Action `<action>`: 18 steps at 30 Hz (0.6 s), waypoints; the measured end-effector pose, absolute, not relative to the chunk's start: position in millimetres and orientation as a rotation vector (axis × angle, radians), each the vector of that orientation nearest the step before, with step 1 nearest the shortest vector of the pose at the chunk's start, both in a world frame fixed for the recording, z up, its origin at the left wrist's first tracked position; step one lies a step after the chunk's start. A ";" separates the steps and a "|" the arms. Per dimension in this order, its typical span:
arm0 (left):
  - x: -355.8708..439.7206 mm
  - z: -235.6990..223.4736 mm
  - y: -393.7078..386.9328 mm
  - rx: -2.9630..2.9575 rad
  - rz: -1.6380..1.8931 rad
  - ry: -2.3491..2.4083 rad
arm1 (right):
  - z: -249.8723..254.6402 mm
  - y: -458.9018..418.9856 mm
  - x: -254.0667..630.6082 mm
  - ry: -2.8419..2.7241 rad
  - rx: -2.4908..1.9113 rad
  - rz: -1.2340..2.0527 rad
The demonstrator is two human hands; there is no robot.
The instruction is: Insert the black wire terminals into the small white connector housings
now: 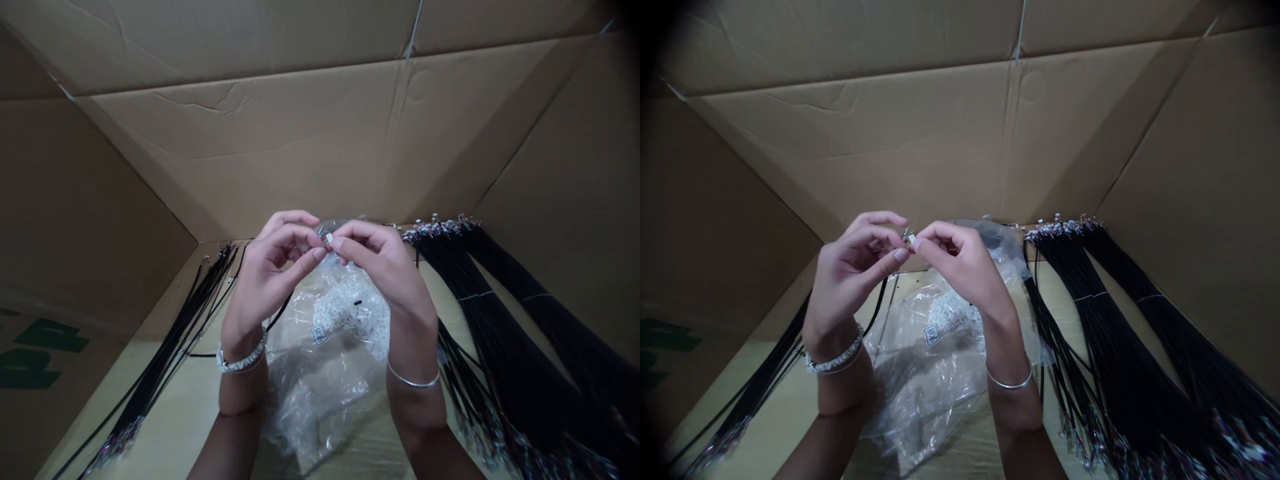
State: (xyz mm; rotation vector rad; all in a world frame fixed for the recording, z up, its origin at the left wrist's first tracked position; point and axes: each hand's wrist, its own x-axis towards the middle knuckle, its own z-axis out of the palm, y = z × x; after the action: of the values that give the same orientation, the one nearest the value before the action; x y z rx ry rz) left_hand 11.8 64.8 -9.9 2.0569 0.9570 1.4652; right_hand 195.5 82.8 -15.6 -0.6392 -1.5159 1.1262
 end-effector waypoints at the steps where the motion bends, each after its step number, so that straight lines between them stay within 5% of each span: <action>1: 11.7 -9.9 64.7 2.060 1.461 0.956 | -15.4 83.4 195.6 -1.519 -0.635 1.125; 18: 23.7 -15.2 59.3 2.371 1.839 1.215 | -20.6 92.2 192.0 -1.319 -0.509 1.282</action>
State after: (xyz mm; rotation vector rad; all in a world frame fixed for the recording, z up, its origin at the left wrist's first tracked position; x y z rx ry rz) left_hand 23.7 59.3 -15.2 2.3708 1.2154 1.8390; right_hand 192.0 92.2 -20.6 -0.5091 -1.3186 1.2819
